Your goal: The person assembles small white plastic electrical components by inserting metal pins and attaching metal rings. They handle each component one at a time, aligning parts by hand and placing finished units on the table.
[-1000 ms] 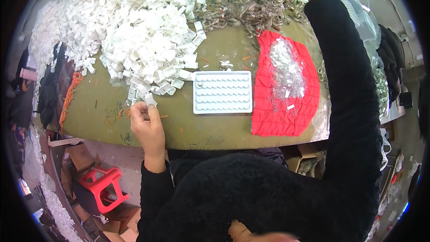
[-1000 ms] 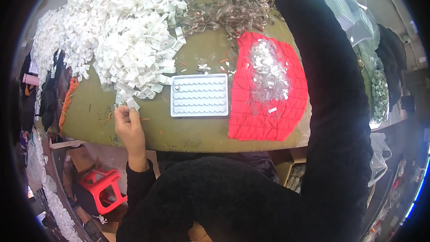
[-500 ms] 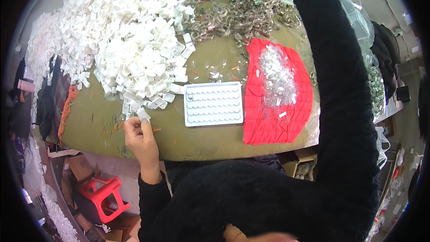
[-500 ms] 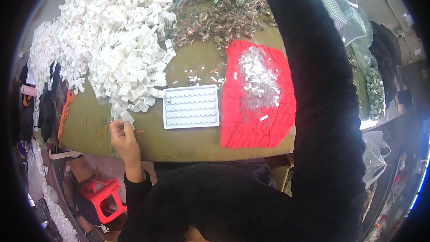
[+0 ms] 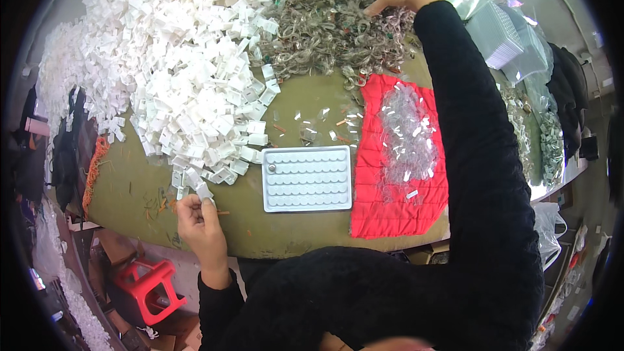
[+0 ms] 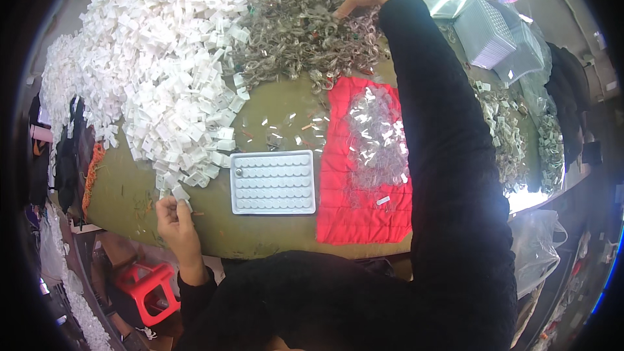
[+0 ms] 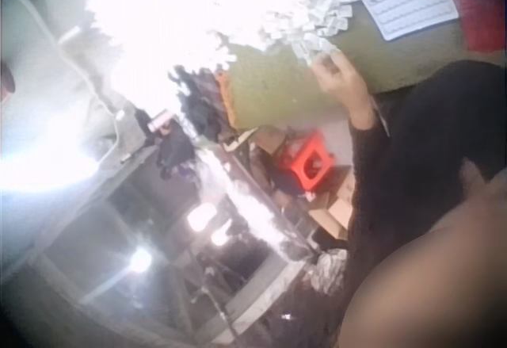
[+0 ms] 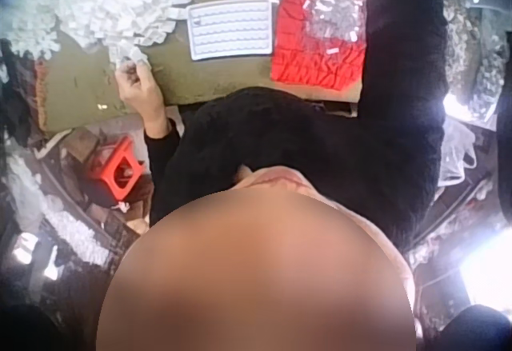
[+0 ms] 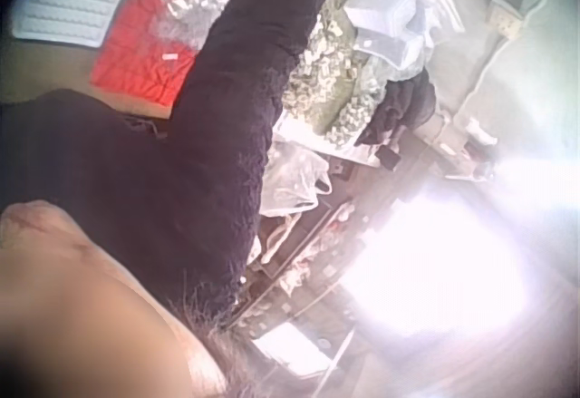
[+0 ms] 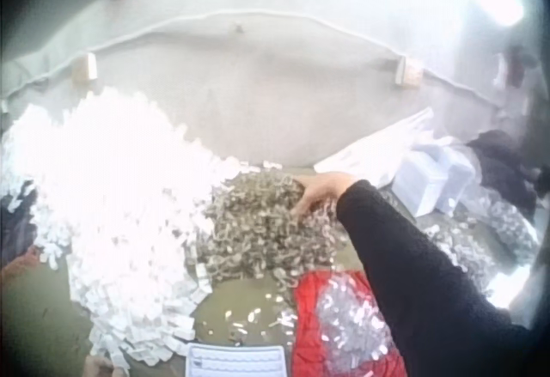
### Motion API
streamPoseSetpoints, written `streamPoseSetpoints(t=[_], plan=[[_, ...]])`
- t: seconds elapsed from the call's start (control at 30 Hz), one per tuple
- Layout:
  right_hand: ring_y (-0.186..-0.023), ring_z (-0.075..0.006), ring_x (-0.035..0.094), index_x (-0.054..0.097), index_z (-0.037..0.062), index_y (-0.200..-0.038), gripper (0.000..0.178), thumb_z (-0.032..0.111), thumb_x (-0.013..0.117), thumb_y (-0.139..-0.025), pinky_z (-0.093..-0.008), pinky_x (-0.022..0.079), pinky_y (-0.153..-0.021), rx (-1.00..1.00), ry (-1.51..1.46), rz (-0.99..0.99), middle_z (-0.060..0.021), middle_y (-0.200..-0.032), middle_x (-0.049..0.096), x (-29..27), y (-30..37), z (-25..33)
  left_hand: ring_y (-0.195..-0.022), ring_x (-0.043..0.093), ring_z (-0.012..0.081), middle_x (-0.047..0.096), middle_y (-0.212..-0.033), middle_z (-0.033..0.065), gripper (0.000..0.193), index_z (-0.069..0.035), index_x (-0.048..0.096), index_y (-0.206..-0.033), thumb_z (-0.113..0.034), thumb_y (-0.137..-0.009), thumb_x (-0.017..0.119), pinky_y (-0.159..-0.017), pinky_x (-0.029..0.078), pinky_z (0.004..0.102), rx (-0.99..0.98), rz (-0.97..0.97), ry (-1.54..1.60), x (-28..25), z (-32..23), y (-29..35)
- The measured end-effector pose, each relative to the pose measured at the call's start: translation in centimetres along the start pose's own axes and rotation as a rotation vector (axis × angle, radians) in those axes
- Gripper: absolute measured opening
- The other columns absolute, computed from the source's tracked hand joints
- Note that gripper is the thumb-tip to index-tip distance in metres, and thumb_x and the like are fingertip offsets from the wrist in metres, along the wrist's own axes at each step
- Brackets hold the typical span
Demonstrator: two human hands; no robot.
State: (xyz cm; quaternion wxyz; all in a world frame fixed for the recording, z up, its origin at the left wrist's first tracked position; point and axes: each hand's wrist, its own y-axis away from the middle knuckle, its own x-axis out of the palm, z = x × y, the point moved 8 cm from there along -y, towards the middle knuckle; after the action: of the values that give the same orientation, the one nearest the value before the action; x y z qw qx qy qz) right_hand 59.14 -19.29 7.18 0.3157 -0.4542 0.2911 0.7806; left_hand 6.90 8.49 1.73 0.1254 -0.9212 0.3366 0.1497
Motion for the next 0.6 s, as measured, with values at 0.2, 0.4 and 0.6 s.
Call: streamPoseSetpoints(t=[0.2, 0.4, 0.6], plan=[[-0.111, -0.0382, 0.063, 0.046, 0.0091, -0.144, 0.077, 0.022, 0.067, -0.071, -0.0424, 0.049, -0.093, 0.027, 0.235, -0.192, -0.0243, -0.122, 0.064, 1.5, -2.5, 0.3, -0.064, 0.051, 0.0051, 0.056, -0.081, 0.0013, 0.007, 0.002, 0.056, -0.096, -0.003, -0.093, 0.06, -0.059, 0.047, 0.0219, 0.02, -0.008, -0.005, 0.1, -0.2, -0.1], [-0.102, -0.0342, 0.066, 0.06, 0.0055, -0.13, 0.057, 0.016, 0.061, -0.074, -0.0387, 0.052, -0.09, 0.054, -0.151, -0.349, -0.0239, -0.112, 0.068, -0.8, 2.3, 1.8, -0.063, 0.05, 0.0054, 0.057, -0.078, 0.001, 0.008, 0.002, 0.057, -0.093, -0.004, -0.091, 0.062, -0.059, 0.045, 0.0225, 0.08, -0.039, -0.064, -0.1, -0.5, -0.2], [-0.061, -0.0156, 0.059, 0.067, -0.0012, -0.096, 0.026, 0.009, 0.07, -0.072, -0.0343, 0.049, -0.057, -0.099, -0.294, -0.394, -0.0103, -0.072, 0.065, -8.1, 7.2, 10.2, -0.063, 0.052, 0.0065, 0.059, -0.078, 0.0019, 0.009, 0.003, 0.059, -0.093, -0.005, -0.091, 0.062, -0.059, 0.045, 0.0236, 0.089, -0.042, 0.0, 0.1, -0.7, -0.4]])
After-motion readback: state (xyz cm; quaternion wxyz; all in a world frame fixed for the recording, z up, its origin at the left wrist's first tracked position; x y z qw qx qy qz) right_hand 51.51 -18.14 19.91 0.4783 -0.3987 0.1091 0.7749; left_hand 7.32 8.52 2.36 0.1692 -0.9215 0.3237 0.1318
